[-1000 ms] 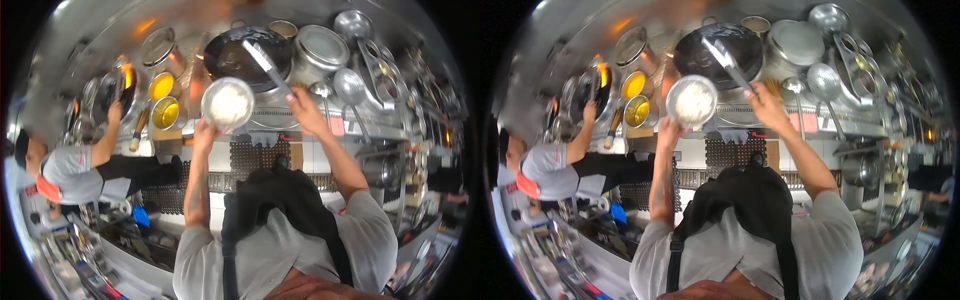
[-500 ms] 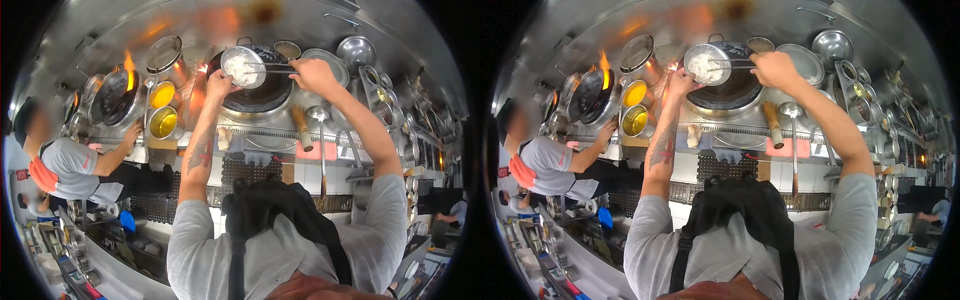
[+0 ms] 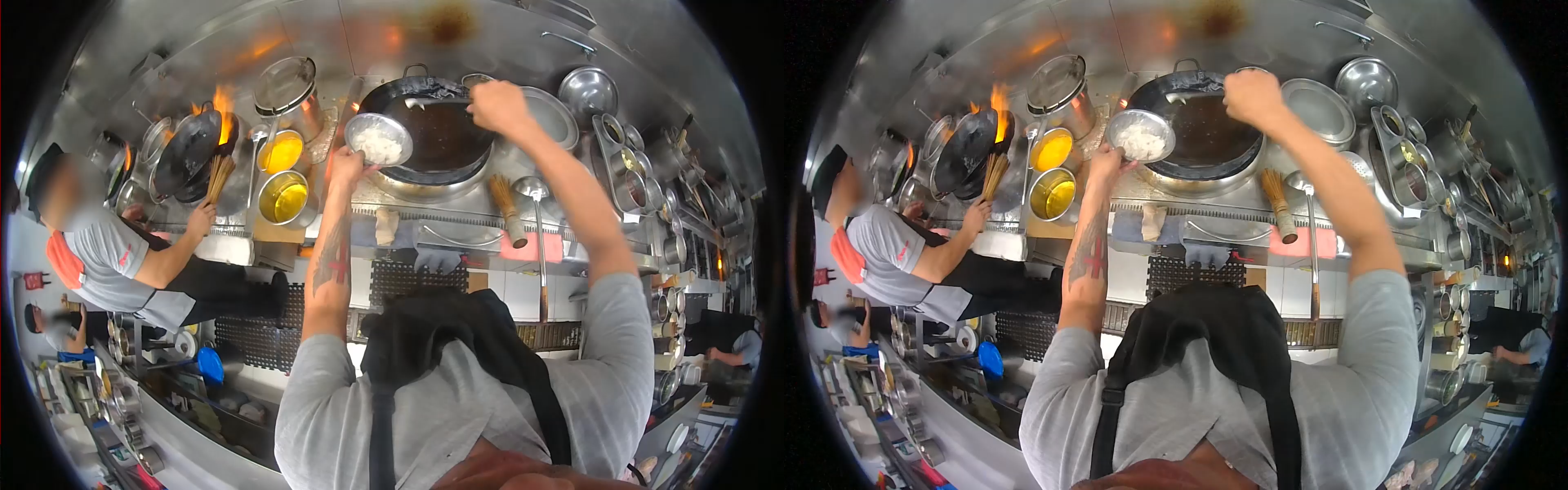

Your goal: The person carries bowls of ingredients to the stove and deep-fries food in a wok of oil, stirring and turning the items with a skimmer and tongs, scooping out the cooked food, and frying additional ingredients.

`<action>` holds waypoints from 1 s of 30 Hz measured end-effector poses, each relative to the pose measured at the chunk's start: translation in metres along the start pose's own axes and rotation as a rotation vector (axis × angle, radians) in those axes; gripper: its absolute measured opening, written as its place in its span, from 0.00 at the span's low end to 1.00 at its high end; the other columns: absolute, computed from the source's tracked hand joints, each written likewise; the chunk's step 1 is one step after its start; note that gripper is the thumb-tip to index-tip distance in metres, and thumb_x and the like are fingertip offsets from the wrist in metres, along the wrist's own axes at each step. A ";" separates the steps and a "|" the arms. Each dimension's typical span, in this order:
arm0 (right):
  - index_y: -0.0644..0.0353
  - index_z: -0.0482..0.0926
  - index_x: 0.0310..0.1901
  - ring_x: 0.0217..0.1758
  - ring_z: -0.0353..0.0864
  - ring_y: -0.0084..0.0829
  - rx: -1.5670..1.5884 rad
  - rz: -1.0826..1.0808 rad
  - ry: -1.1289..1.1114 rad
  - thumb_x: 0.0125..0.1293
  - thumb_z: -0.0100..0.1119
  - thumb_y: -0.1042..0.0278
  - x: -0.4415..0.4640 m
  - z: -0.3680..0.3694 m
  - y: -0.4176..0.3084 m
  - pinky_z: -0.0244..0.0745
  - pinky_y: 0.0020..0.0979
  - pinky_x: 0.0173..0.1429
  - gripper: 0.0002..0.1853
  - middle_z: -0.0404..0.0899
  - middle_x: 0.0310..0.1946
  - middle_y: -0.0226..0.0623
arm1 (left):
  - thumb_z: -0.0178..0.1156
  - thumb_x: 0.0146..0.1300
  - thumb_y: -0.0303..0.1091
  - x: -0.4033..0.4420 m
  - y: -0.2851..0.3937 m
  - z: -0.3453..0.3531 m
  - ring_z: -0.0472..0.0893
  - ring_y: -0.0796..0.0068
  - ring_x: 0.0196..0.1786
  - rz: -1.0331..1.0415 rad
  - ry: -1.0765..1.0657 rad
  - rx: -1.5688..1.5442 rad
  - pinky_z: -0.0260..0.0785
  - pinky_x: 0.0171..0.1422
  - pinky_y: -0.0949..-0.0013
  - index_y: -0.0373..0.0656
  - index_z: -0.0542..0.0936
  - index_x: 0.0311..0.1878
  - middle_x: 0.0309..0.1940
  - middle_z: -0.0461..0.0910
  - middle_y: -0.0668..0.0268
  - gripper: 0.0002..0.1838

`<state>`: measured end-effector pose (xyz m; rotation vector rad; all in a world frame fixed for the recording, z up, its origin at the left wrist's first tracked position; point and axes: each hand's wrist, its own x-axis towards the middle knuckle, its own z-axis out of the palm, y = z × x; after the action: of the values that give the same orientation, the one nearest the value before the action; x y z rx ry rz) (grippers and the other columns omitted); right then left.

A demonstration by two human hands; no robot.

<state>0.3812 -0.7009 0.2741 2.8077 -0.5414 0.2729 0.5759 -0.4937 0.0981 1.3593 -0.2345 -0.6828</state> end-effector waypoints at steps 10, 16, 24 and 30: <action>0.59 0.83 0.32 0.38 0.83 0.43 0.066 0.132 -0.002 0.49 0.61 0.64 0.046 0.042 -0.023 0.78 0.39 0.43 0.10 0.82 0.32 0.47 | 0.48 0.57 0.19 -0.012 0.007 -0.027 0.82 0.63 0.34 0.034 0.005 0.025 0.80 0.33 0.69 0.31 0.72 0.45 0.38 0.78 0.53 0.11; 0.61 0.82 0.27 0.31 0.81 0.48 0.125 -0.221 0.055 0.52 0.64 0.59 0.013 -0.017 -0.043 0.75 0.43 0.37 0.12 0.79 0.23 0.48 | 0.50 0.57 0.19 0.016 0.015 -0.033 0.82 0.67 0.33 0.155 -0.123 0.225 0.80 0.31 0.70 0.33 0.75 0.43 0.38 0.79 0.56 0.11; 0.58 0.83 0.33 0.36 0.82 0.45 0.040 -0.004 0.139 0.55 0.61 0.58 0.005 -0.049 -0.056 0.76 0.43 0.42 0.12 0.80 0.28 0.49 | 0.49 0.55 0.17 0.014 0.017 -0.016 0.83 0.59 0.36 0.036 -0.100 0.041 0.83 0.32 0.67 0.29 0.74 0.44 0.40 0.79 0.52 0.13; 0.58 0.83 0.36 0.38 0.81 0.47 0.052 0.093 0.177 0.56 0.60 0.58 0.016 -0.078 -0.025 0.75 0.42 0.44 0.13 0.81 0.30 0.49 | 0.47 0.56 0.18 0.006 -0.006 -0.033 0.83 0.58 0.35 -0.053 -0.089 -0.150 0.83 0.31 0.67 0.28 0.72 0.46 0.40 0.78 0.50 0.13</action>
<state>0.3946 -0.6610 0.3462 2.7756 -0.6325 0.5559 0.5959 -0.4707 0.0839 1.1966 -0.2145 -0.7913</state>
